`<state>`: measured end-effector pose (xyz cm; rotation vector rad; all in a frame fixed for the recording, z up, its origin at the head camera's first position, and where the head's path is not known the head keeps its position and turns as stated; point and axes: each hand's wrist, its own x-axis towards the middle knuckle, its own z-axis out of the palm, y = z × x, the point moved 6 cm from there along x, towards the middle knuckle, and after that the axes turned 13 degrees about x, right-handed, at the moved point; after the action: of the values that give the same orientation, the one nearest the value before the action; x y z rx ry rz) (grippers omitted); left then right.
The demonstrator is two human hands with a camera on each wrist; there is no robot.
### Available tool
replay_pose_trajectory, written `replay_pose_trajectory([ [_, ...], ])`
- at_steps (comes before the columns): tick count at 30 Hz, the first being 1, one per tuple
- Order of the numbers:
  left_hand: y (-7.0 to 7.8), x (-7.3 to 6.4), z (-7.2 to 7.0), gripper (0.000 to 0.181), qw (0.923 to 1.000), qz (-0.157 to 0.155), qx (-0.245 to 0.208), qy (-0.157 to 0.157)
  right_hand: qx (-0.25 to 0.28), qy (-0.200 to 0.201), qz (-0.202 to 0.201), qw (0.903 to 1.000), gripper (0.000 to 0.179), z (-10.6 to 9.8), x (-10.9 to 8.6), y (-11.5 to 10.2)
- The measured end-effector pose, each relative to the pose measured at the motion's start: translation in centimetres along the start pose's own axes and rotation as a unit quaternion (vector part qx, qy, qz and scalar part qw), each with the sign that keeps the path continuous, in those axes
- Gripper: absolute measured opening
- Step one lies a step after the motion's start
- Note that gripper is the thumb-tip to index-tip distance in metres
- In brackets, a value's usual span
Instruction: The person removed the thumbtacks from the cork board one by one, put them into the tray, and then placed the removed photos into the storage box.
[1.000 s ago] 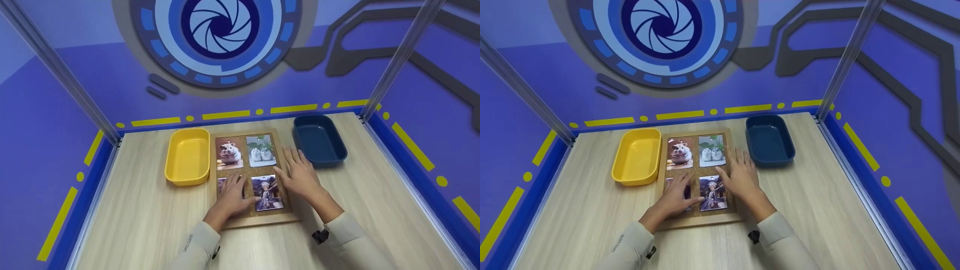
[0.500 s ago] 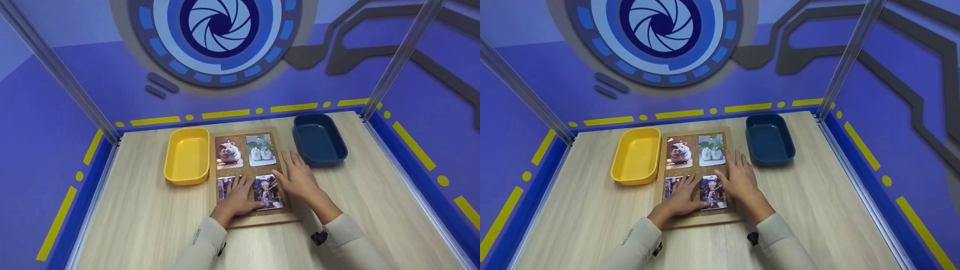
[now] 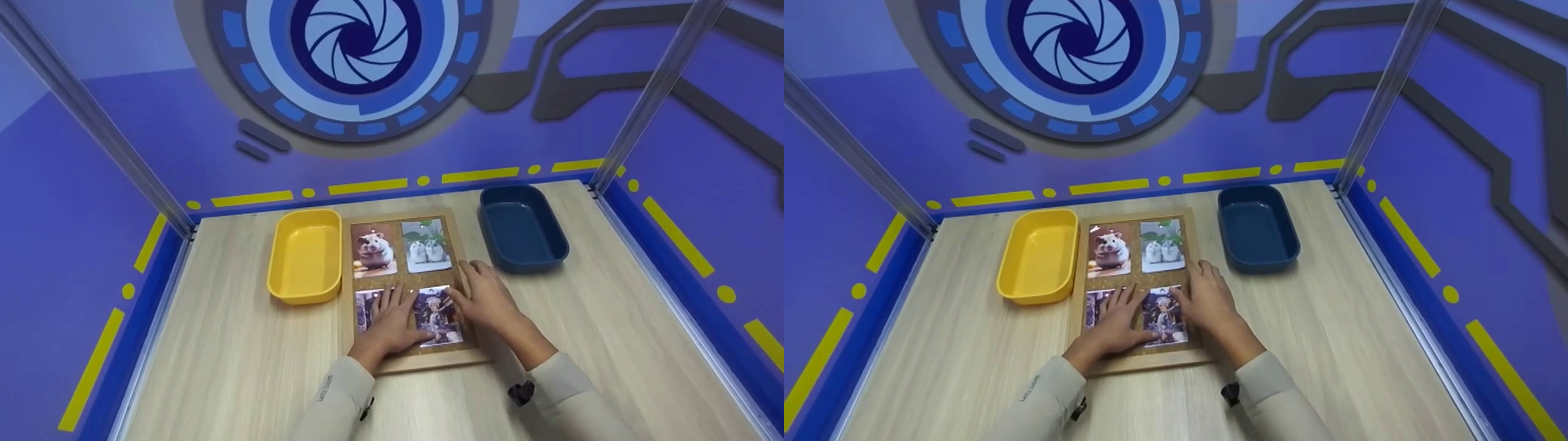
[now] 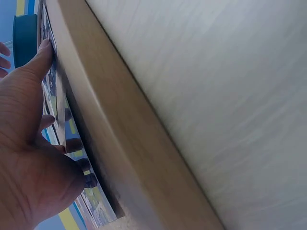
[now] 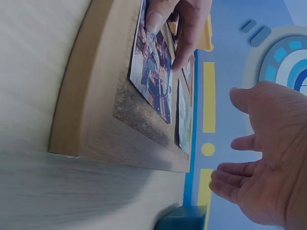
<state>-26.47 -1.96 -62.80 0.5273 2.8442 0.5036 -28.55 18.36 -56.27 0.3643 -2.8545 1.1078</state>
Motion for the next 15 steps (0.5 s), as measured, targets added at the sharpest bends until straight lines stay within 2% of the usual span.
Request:
replay_pose_trajectory([
  [6, -0.3, 0.0, 0.2, 0.106, 0.9999, -0.001, 0.012, 0.002, 0.069, -0.027, 0.017, 0.9971, 0.061, 1.5, 0.1, 0.0],
  [12, -0.3, 0.3, 0.2, 0.106, 0.9999, 0.000, -0.011, 0.006, 0.097, -0.030, 0.019, 0.9947, 0.038, 2.8, 0.1, 0.3],
  [15, -0.3, 0.3, 0.3, 0.107, 0.9999, 0.001, -0.011, 0.011, 0.107, -0.043, 0.027, 0.9929, 0.033, 3.6, 0.0, 0.7],
])
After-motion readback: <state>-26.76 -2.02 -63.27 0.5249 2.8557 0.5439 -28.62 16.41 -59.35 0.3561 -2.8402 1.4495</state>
